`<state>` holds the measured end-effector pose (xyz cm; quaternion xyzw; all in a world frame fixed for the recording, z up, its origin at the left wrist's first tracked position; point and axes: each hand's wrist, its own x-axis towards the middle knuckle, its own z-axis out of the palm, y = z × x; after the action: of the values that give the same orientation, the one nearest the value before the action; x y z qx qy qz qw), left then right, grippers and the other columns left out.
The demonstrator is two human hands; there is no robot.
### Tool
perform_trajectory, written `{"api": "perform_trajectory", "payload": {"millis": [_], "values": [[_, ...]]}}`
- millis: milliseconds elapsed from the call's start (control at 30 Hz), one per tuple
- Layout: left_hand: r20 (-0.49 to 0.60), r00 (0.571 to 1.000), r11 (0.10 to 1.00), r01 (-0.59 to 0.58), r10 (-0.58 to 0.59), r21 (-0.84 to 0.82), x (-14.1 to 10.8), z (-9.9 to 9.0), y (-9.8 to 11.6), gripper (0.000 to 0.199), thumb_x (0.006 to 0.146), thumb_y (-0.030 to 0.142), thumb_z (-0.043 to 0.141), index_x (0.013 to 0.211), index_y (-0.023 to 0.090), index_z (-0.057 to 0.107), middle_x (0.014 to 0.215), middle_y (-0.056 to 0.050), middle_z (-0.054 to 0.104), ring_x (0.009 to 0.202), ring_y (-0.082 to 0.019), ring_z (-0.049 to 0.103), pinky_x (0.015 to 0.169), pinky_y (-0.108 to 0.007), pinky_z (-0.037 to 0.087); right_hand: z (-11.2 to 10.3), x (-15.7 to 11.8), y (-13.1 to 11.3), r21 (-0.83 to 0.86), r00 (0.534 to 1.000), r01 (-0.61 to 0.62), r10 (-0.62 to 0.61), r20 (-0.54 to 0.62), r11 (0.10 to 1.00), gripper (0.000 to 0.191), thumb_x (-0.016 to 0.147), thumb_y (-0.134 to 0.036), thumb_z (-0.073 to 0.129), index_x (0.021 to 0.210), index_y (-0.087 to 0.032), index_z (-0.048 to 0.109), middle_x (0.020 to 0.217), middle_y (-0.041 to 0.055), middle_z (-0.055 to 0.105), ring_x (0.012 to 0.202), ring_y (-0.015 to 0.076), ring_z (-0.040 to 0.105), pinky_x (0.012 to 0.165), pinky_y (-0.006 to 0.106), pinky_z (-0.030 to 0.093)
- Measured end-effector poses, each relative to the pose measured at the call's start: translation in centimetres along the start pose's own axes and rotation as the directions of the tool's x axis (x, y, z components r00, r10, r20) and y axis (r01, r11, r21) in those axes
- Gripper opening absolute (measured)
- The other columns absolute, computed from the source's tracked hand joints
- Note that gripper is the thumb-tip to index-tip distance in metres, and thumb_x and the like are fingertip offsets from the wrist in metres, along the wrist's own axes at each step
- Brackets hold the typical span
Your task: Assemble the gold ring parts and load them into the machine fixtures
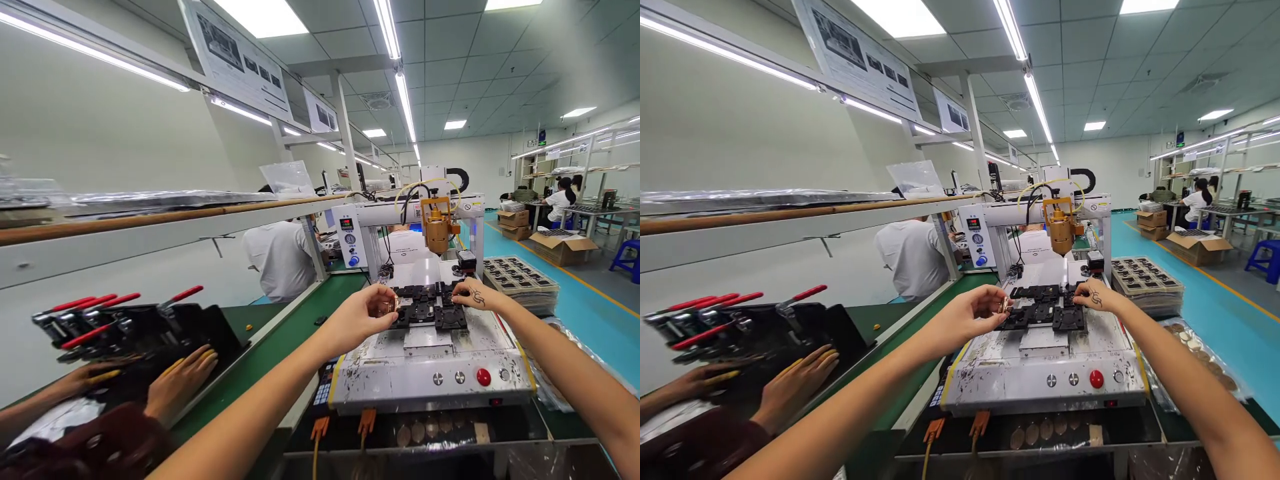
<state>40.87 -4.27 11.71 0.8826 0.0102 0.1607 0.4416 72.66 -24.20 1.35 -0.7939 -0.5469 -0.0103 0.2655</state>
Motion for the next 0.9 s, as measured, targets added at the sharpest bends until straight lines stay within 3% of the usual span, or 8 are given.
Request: {"api": "perform_trajectory", "payload": {"millis": [100, 200, 300, 433, 567, 733, 800, 900], "values": [[-0.009, 1.0, 1.0, -0.011, 0.011, -0.006, -1.6, 1.0, 0.9, 0.034, 0.081, 0.037, 0.074, 0.108, 0.021, 0.062, 0.109, -0.008, 0.075, 0.089, -0.019, 0.069, 0.086, -0.037, 0.059, 0.3, -0.2, -0.6, -0.03, 0.993, -0.025, 0.021, -0.114, 0.999, 0.021, 0.098, -0.038, 0.074, 0.102, -0.017, 0.074, 0.103, 0.0064, 0.073, 0.099, 0.0237, 0.068, 0.094, 0.044, 0.055], [-0.099, 0.993, 0.998, -0.057, 0.057, 0.004, -3.8, 2.6, 0.8, 0.032, 0.083, 0.034, 0.071, 0.111, 0.021, 0.061, 0.102, -0.005, 0.073, 0.087, -0.019, 0.068, 0.083, -0.034, 0.059, 0.6, -3.3, -1.5, -0.025, 0.954, -0.071, 0.061, -0.292, 0.997, 0.021, 0.098, -0.036, 0.07, 0.104, -0.017, 0.078, 0.101, 0.012, 0.071, 0.105, 0.0296, 0.064, 0.098, 0.044, 0.05], [-0.211, 0.975, 0.997, -0.054, 0.064, 0.052, -7.2, 4.1, -1.2, 0.027, 0.085, 0.029, 0.068, 0.11, 0.022, 0.063, 0.091, -0.001, 0.069, 0.082, -0.017, 0.066, 0.079, -0.031, 0.058, 1.5, -10.1, -2.7, -0.001, 0.881, -0.12, 0.106, -0.461, 0.993, 0.028, 0.104, -0.039, 0.058, 0.115, -0.018, 0.073, 0.114, 0.0149, 0.066, 0.113, 0.0314, 0.061, 0.102, 0.044, 0.046], [-0.254, 0.966, 0.997, 0.06, -0.048, 0.04, -11.6, 7.3, -5.1, 0.029, 0.084, 0.029, 0.069, 0.112, 0.022, 0.065, 0.087, -0.001, 0.07, 0.075, -0.017, 0.066, 0.073, -0.03, 0.057, 4.1, -19.9, -3.8, -0.003, 0.805, -0.185, 0.15, -0.574, 0.983, 0.033, 0.099, -0.054, 0.066, 0.106, -0.022, 0.068, 0.107, 0.01, 0.063, 0.105, 0.0303, 0.06, 0.094, 0.044, 0.047], [-0.076, 0.994, 0.996, 0.068, -0.073, -0.064, -12.5, 14.2, -7.9, 0.025, 0.085, 0.026, 0.068, 0.109, 0.021, 0.066, 0.093, -0.003, 0.075, 0.081, -0.019, 0.069, 0.078, -0.032, 0.058, 6.7, -23.1, -4.0, -0.091, 0.756, -0.275, 0.157, -0.636, 0.957, 0.045, 0.096, -0.068, 0.063, 0.1, -0.023, 0.067, 0.103, 0.0097, 0.062, 0.105, 0.0335, 0.057, 0.093, 0.049, 0.046], [0.166, 0.985, 0.998, -0.052, 0.046, 0.031, -10.0, 23.3, -10.8, 0.028, 0.077, 0.02, 0.077, 0.104, 0.02, 0.067, 0.126, -0.013, 0.075, 0.119, -0.032, 0.069, 0.107, -0.046, 0.054, 7.9, -22.8, -5.9, -0.029, 0.666, -0.239, 0.142, -0.732, 0.971, 0.033, 0.099, -0.054, 0.066, 0.105, -0.021, 0.065, 0.106, 0.0114, 0.063, 0.105, 0.0332, 0.057, 0.096, 0.051, 0.046], [0.173, 0.983, 0.996, -0.064, 0.054, 0.054, -9.6, 24.9, -12.1, 0.027, 0.077, 0.017, 0.077, 0.102, 0.019, 0.066, 0.138, -0.017, 0.07, 0.13, -0.037, 0.064, 0.114, -0.053, 0.049, 8.7, -23.8, -7.5, -0.002, 0.662, -0.214, 0.143, -0.735, 0.977, 0.021, 0.103, -0.043, 0.063, 0.102, -0.022, 0.063, 0.101, 0.0099, 0.065, 0.101, 0.0307, 0.06, 0.094, 0.048, 0.048], [0.211, 0.975, 0.995, -0.081, 0.069, 0.051, -10.5, 24.8, -13.7, 0.033, 0.074, 0.013, 0.077, 0.105, 0.019, 0.066, 0.149, -0.018, 0.064, 0.144, -0.038, 0.055, 0.125, -0.057, 0.037, 10.8, -26.1, -9.9, 0.037, 0.76, -0.153, 0.142, -0.634, 0.988, 0.012, 0.108, -0.03, 0.056, 0.103, -0.024, 0.065, 0.096, 0.0069, 0.07, 0.091, 0.0253, 0.068, 0.085, 0.039, 0.055]]}}
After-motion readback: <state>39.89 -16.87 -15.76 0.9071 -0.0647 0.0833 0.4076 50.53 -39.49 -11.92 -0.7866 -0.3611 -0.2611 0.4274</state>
